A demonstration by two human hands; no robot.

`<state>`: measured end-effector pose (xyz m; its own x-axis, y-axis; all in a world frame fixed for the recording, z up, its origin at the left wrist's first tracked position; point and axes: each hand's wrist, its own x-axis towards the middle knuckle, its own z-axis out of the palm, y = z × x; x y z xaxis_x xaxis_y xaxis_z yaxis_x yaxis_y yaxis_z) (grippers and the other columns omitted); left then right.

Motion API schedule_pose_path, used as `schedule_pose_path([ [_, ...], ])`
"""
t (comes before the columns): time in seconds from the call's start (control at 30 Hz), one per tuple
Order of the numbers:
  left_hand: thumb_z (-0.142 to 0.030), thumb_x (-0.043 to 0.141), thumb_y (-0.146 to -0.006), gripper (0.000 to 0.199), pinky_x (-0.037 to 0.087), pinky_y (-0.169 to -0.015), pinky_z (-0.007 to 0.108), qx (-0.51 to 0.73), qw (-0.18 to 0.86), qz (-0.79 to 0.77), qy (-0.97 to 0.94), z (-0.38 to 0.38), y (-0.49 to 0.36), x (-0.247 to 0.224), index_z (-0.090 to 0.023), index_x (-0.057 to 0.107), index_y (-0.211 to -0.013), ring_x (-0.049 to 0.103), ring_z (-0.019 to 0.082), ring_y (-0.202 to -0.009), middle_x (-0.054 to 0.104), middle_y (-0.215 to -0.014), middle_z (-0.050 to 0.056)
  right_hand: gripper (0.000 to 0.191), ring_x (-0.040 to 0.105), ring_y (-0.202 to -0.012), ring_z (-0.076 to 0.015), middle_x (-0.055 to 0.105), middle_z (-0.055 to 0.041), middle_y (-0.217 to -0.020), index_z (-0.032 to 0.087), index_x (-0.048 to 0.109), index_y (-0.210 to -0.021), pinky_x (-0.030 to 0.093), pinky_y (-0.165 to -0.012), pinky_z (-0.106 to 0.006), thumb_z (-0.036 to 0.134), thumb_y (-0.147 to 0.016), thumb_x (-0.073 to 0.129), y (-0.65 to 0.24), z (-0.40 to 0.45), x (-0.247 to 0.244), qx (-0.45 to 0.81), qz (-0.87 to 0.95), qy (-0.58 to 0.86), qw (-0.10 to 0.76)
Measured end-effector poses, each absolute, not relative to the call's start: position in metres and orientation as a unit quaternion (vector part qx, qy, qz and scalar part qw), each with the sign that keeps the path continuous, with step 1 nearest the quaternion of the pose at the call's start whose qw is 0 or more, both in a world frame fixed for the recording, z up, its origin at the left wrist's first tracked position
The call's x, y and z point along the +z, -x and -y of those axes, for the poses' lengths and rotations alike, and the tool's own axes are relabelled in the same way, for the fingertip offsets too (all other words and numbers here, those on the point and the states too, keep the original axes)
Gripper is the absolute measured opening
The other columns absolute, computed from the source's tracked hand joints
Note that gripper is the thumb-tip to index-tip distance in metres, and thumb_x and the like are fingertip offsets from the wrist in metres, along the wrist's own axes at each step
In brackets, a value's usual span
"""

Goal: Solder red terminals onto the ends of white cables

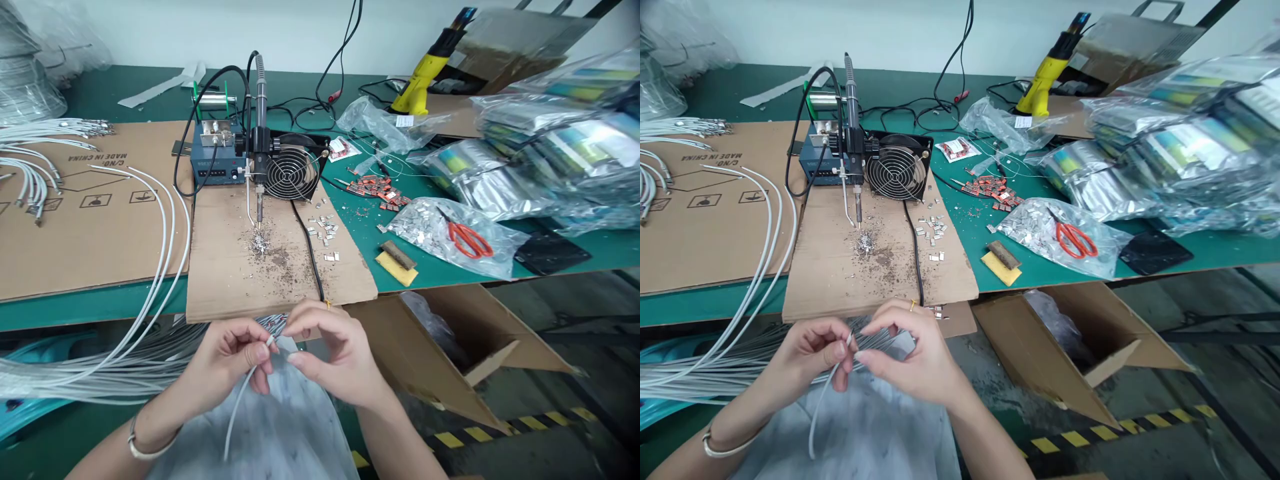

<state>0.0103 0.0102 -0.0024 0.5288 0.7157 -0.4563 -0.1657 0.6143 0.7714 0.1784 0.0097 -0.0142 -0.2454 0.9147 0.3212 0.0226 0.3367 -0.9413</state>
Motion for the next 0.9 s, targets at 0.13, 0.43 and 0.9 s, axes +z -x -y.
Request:
schedule_pose_path([
  [0.13, -0.03, 0.06, -0.078, 0.024, 0.045, -0.048, 0.015, 0.251, 0.807, -0.4, -0.355, -0.011, -0.006, 0.003, -0.007, 0.055, -0.074, 0.056, 0.008, -0.048, 0.056, -0.06, 0.002, 0.006, 0.055, -0.068, -0.0089, 0.061, -0.0031, -0.074, 0.013, 0.064, -0.082, 0.042, -0.061, -0.021, 0.016, -0.076, 0.063, -0.189, -0.018, -0.006, 0.53, 0.639, 0.359, 0.427],
  [0.43, -0.033, 0.06, -0.078, 0.028, 0.044, -0.049, 0.015, 0.231, 0.784, -0.419, -0.396, -0.009, -0.009, 0.007, -0.007, 0.054, -0.072, 0.054, 0.007, -0.048, 0.055, -0.059, 0.003, 0.008, 0.054, -0.064, -0.0083, 0.062, -0.0043, -0.069, 0.01, 0.065, -0.079, 0.042, -0.059, -0.02, 0.008, -0.076, 0.058, -0.187, -0.019, -0.002, 0.57, 0.615, 0.34, 0.425],
  [0.9, -0.036, 0.056, -0.08, 0.028, 0.041, -0.05, 0.016, 0.162, 0.686, -0.487, -0.516, -0.018, 0.005, 0.009, -0.009, 0.059, -0.079, 0.051, 0.007, -0.05, 0.054, -0.06, 0.002, 0.018, 0.051, -0.061, -0.0066, 0.06, -0.0022, -0.074, 0.018, 0.067, -0.092, 0.039, -0.054, -0.017, 0.016, -0.073, 0.065, -0.191, -0.018, -0.031, 0.698, 0.46, 0.364, 0.41],
])
